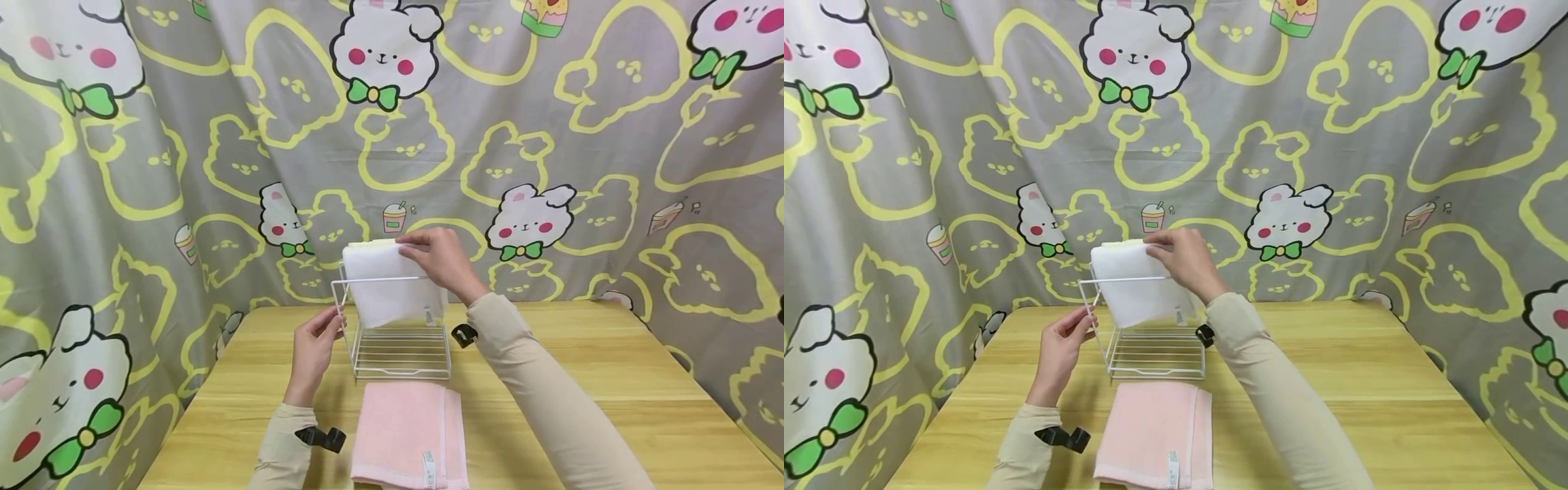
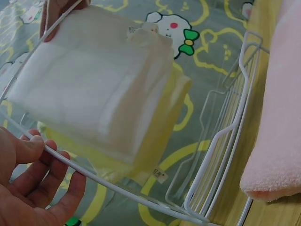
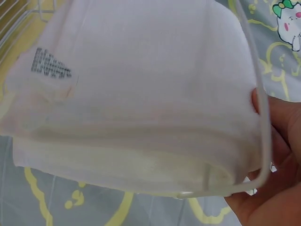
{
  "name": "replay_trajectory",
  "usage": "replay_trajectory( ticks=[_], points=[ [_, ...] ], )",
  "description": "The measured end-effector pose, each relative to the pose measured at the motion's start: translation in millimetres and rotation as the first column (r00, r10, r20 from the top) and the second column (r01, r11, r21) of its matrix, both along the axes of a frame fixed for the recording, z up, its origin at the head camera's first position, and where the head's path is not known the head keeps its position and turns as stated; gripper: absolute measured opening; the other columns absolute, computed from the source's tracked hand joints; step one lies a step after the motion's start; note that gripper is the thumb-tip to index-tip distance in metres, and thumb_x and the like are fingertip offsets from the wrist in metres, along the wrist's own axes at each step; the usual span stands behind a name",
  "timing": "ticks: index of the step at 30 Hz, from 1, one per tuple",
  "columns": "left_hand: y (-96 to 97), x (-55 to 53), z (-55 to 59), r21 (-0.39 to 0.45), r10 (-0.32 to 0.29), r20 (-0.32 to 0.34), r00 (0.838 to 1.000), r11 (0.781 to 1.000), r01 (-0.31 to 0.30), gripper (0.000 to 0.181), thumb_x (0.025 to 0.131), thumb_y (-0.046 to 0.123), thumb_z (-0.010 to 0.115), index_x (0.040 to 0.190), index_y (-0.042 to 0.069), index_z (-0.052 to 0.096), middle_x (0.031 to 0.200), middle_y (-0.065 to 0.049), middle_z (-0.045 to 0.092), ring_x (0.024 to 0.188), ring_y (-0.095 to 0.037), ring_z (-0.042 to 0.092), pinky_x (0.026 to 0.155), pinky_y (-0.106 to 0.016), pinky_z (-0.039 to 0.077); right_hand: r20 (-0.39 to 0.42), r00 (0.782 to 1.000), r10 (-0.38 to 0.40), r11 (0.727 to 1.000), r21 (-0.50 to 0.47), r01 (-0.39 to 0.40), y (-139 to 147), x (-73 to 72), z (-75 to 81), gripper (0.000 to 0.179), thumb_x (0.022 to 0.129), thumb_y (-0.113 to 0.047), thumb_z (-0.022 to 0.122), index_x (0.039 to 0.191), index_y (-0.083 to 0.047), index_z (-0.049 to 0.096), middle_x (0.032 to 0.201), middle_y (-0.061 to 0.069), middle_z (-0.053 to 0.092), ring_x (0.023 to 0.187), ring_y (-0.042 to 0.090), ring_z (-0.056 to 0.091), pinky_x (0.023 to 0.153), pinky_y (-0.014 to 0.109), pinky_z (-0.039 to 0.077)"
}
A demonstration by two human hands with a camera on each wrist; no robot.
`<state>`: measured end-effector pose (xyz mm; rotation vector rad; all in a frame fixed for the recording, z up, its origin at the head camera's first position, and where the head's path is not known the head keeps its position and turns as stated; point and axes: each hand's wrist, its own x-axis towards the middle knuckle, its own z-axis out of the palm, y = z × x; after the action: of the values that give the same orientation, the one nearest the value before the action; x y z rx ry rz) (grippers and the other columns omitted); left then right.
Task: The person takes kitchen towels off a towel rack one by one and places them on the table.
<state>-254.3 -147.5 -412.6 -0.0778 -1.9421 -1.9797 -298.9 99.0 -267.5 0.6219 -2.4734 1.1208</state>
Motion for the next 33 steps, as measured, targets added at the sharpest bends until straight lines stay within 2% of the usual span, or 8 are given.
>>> replay_trajectory(
  ticks=[9, 14, 25, 29, 33],
  points=[
    [-0.3, 0.5, 0.0, -0.001, 0.002, 0.004, 1.000, 1.000, -0.002, 0.028, 0.099, 0.001, 0.065, 0.125, -0.010, 0.068, 0.108, -0.010, 0.076, 0.089, -0.004, 0.069, 0.080, -0.022, 0.063, -0.045, 0.999, 0.002, 1.000, 0.006, -0.002, 9, 10.8, 7.8, 0.022, 0.096, -0.024, 0.074, 0.115, -0.014, 0.079, 0.116, 0.004, 0.077, 0.109, 0.020, 0.073, 0.097, 0.039, 0.059],
    [-0.6, 0.9, -0.6, 0.002, -0.002, 0.004, 1.000, 1.000, 0.002, 0.027, 0.099, 0.001, 0.066, 0.125, -0.008, 0.069, 0.106, -0.006, 0.076, 0.090, -0.006, 0.069, 0.079, -0.020, 0.062, -0.099, 0.995, 0.007, 1.000, 0.002, -0.007, 13, 18.8, 9.6, 0.021, 0.095, -0.022, 0.076, 0.113, -0.013, 0.080, 0.113, 0.004, 0.077, 0.110, 0.020, 0.072, 0.098, 0.039, 0.058],
    [0.6, 1.8, 0.6, 0.002, -0.004, 0.006, 1.000, 1.000, 0.004, 0.030, 0.099, 0.001, 0.066, 0.126, -0.011, 0.066, 0.101, -0.004, 0.075, 0.088, -0.004, 0.068, 0.079, -0.020, 0.062, -0.154, 0.988, 0.031, 0.998, -0.057, -0.040, 18, 37.4, 14.3, 0.020, 0.093, -0.020, 0.078, 0.111, -0.011, 0.080, 0.111, 0.004, 0.078, 0.108, 0.019, 0.072, 0.094, 0.036, 0.061],
    [0.5, 1.9, 0.7, 0.005, -0.002, 0.004, 1.000, 1.000, 0.002, 0.029, 0.099, 0.001, 0.066, 0.125, -0.011, 0.067, 0.102, -0.005, 0.075, 0.090, -0.008, 0.069, 0.079, -0.020, 0.062, -0.193, 0.981, 0.024, 0.997, -0.062, -0.037, 18, 42.7, 16.7, 0.020, 0.092, -0.019, 0.079, 0.110, -0.011, 0.081, 0.110, 0.003, 0.078, 0.106, 0.019, 0.073, 0.093, 0.036, 0.061],
    [0.6, 1.8, 0.2, 0.006, 0.001, 0.001, 1.000, 1.000, -0.001, 0.028, 0.099, 0.001, 0.066, 0.124, -0.009, 0.068, 0.104, -0.007, 0.076, 0.092, -0.010, 0.070, 0.078, -0.020, 0.062, -0.191, 0.981, 0.024, 0.996, -0.077, -0.040, 20, 49.0, 17.4, 0.019, 0.092, -0.019, 0.079, 0.109, -0.011, 0.081, 0.110, 0.003, 0.078, 0.106, 0.018, 0.072, 0.093, 0.036, 0.061]
  ],
)
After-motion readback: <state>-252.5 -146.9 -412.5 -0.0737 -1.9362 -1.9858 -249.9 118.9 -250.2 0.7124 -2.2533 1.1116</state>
